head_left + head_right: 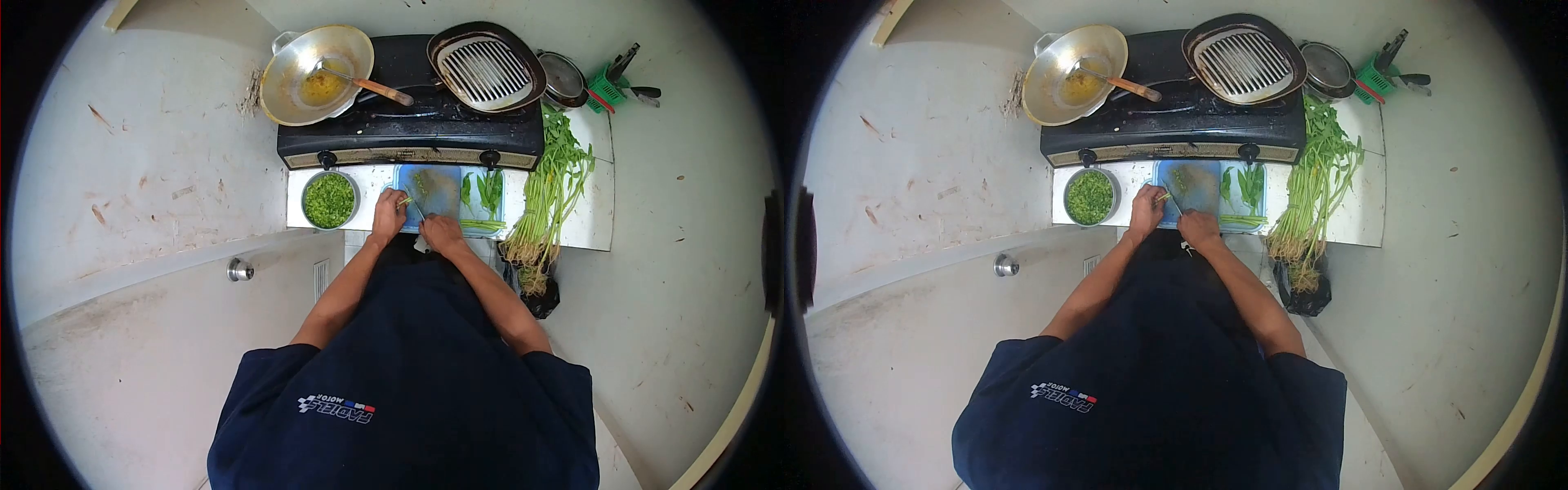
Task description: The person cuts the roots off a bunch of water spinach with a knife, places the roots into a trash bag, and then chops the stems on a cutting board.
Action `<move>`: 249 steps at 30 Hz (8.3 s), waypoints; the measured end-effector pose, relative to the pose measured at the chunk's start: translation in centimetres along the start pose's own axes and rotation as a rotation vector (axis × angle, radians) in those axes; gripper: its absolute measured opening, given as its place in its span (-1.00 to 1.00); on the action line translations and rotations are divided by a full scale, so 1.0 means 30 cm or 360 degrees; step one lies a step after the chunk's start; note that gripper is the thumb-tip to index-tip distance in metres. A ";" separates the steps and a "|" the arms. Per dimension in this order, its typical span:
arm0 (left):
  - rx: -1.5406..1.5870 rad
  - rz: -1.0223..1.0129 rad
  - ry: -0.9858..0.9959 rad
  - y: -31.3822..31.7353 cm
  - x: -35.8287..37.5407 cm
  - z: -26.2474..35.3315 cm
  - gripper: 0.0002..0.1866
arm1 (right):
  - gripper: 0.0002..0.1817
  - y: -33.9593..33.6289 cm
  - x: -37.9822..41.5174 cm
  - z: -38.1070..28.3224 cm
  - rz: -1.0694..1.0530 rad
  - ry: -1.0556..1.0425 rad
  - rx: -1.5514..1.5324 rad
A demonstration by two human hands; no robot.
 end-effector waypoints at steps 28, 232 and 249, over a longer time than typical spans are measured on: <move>-0.0004 0.0019 0.0016 0.000 -0.011 -0.001 -0.86 | -0.55 0.005 0.011 0.012 0.0084 -0.0063 0.0000; 0.0007 -0.0078 -0.0116 0.027 -0.005 0.038 -0.73 | -0.59 -0.011 -0.075 0.010 0.0064 -0.0103 0.0002; -0.0019 -0.0066 -0.0117 0.025 0.004 0.037 -0.77 | -0.54 -0.046 -0.044 -0.001 0.0210 -0.0116 -0.0054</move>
Point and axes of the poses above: each hand's wrist, its own x-axis away from the middle knuckle, its own y-axis out of the palm, z = x × y, the point moved 6 cm from there along -x, towards the middle knuckle
